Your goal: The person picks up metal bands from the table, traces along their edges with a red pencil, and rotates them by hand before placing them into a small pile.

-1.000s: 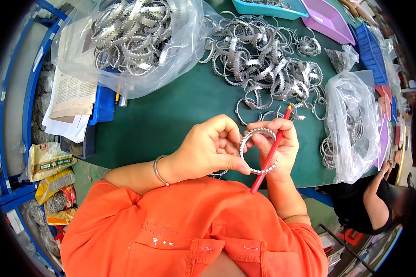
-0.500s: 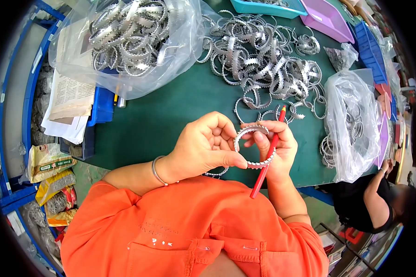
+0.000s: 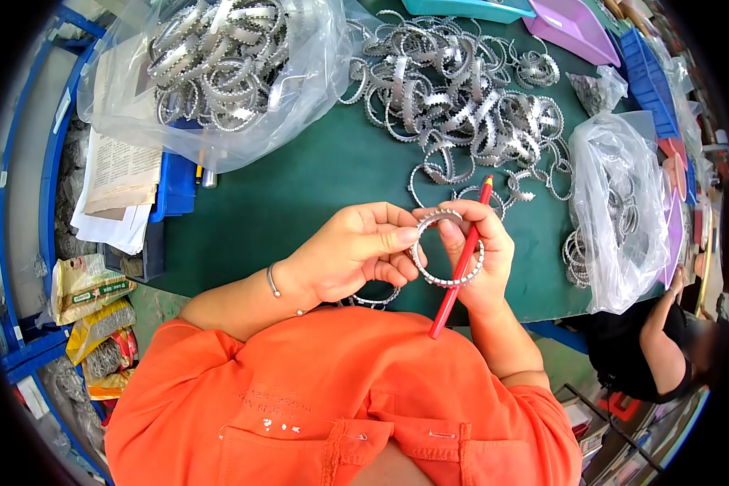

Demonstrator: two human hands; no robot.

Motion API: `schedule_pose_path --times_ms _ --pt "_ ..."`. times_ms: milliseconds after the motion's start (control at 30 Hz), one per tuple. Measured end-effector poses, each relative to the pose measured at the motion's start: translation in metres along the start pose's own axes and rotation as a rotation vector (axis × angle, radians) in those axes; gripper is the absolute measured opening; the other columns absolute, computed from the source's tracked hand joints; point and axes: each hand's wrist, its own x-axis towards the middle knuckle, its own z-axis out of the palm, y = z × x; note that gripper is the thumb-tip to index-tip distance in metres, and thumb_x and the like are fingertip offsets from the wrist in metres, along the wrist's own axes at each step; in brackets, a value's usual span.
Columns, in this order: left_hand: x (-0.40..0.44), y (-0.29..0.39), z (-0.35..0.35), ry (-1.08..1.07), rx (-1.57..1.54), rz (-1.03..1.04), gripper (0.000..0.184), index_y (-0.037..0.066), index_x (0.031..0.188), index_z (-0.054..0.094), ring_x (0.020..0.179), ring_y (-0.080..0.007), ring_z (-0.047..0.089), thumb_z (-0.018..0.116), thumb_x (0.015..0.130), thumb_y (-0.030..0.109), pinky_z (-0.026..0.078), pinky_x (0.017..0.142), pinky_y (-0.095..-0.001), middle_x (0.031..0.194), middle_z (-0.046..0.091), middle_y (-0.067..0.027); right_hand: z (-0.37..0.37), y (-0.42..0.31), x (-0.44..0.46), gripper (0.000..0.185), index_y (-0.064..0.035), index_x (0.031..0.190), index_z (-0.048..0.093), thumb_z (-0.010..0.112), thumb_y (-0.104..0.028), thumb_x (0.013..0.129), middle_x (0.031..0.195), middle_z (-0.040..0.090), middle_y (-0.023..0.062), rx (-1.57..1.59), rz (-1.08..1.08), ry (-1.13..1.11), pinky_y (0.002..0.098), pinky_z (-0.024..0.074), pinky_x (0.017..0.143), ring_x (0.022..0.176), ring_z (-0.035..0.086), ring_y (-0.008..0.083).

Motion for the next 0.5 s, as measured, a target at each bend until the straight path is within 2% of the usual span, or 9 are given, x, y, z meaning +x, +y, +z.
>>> schedule_pose_path --times_ms 67,167,433,500 --pt "0.001 0.001 -0.001 0.017 -0.055 -0.038 0.022 -0.001 0.102 0.05 0.068 -0.0144 0.063 0.053 0.087 0.015 0.054 0.059 -0.0225 0.082 0.061 -0.0113 -0.001 0.003 0.001 0.018 0.0036 0.104 0.05 0.05 -0.002 0.087 0.096 0.061 0.0146 -0.022 0.019 -0.01 0.026 0.0471 0.076 0.088 0.059 0.0159" --pt "0.001 0.002 0.002 0.034 -0.09 -0.056 0.027 -0.004 0.109 0.05 0.067 -0.0122 0.062 0.049 0.089 0.014 0.052 0.056 -0.0203 0.083 0.061 -0.0108 0.002 0.0 0.001 0.02 0.0034 0.107 0.05 0.049 -0.002 0.087 0.097 0.061 0.014 -0.09 0.042 -0.008 0.0261 0.0471 0.077 0.088 0.059 0.0157" --pt "0.002 0.001 -0.002 0.02 -0.142 -0.064 0.027 -0.005 0.107 0.051 0.064 -0.0108 0.061 0.049 0.089 0.015 0.052 0.056 -0.0199 0.082 0.061 -0.0088 -0.004 0.006 -0.003 0.024 0.0029 0.109 0.049 0.051 -0.004 0.087 0.095 0.061 0.0118 -0.09 0.022 0.026 0.0246 0.047 0.075 0.086 0.059 0.015" --pt "0.002 0.0 -0.003 0.012 -0.146 -0.069 0.026 -0.005 0.106 0.051 0.064 -0.0106 0.061 0.049 0.089 0.015 0.051 0.055 -0.0197 0.081 0.061 -0.0086 -0.006 0.01 -0.004 0.027 0.0025 0.114 0.047 0.049 -0.006 0.088 0.091 0.061 0.011 -0.17 -0.003 0.029 0.0253 0.047 0.074 0.082 0.058 0.0145"
